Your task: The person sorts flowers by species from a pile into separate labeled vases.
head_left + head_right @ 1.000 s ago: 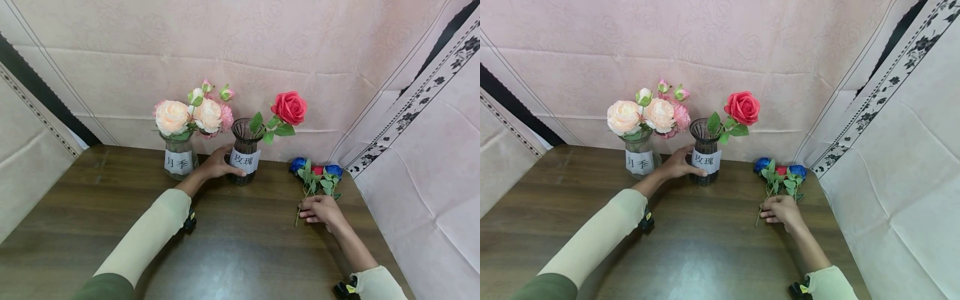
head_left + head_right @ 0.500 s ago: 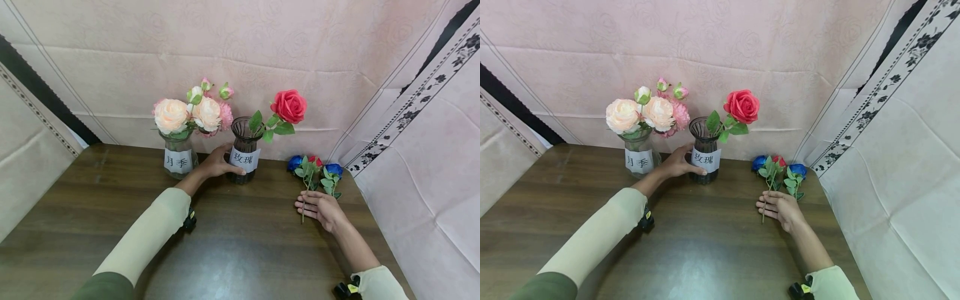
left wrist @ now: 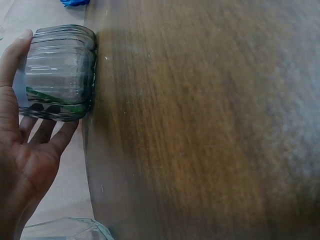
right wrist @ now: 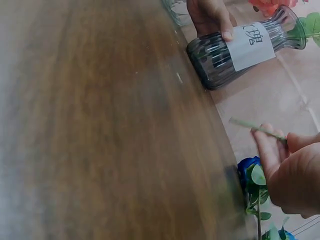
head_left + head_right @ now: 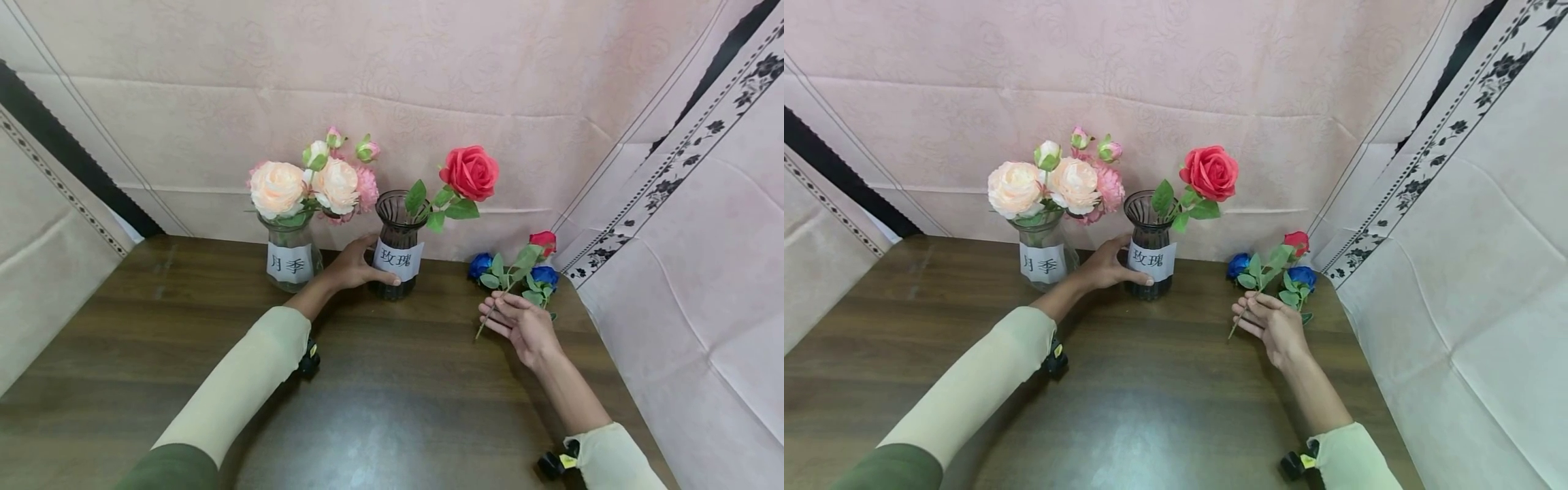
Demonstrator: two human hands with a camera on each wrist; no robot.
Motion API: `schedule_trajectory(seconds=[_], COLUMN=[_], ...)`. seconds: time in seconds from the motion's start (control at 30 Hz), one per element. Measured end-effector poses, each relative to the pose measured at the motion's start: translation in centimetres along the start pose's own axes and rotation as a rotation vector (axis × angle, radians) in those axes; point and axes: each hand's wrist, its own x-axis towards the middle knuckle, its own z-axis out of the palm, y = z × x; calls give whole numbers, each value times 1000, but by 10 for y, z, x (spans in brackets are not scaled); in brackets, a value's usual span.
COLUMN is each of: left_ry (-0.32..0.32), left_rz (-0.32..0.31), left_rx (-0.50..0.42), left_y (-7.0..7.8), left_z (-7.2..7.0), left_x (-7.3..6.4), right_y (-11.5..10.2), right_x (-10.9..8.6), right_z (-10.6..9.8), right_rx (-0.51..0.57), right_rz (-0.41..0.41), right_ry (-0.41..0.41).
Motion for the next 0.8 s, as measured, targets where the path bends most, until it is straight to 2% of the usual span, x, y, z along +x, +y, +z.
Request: schedule_trajectory(seconds=[0.43,0.57,0.8], left_ry=[-7,-12,0], left_rz=[-4,-12,-20], left_rx=[-21,-24,-20], left_y=[4,4,3], left_z=[0,0,0], left_x=[0,0,-1], right_y=[-16,-24,-39], right_x=[17,21,26], right_z=[28,42,74], right_rx=[92,124,110], right_rz=[-192,-221,-276], right_ry=[10,6,0])
